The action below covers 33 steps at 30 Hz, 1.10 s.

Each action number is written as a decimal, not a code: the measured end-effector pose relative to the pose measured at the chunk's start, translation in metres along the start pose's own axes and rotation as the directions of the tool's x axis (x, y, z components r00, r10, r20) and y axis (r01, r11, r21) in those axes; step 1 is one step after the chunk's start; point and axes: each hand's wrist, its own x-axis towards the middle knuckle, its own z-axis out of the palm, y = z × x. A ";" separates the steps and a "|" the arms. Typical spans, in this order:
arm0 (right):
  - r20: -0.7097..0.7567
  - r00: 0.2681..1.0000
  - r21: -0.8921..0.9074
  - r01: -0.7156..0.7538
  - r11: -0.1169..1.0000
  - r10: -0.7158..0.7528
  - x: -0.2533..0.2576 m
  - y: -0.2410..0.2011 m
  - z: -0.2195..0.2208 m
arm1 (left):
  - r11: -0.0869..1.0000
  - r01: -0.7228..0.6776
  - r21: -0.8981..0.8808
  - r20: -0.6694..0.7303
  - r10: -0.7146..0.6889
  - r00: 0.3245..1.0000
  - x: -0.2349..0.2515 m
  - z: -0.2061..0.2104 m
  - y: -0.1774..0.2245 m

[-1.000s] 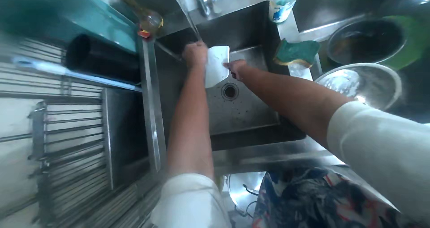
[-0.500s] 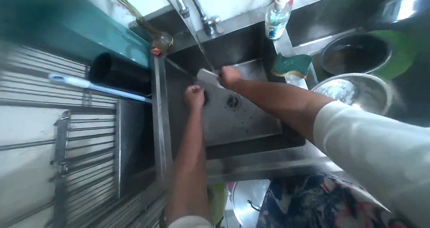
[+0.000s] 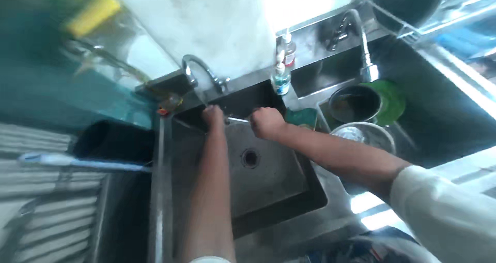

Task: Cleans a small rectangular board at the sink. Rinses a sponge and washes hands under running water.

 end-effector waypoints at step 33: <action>-0.313 0.872 -0.326 -0.471 0.819 0.377 0.094 0.289 -0.252 | 0.904 -0.177 -0.389 0.133 0.245 0.960 0.028 0.069 0.053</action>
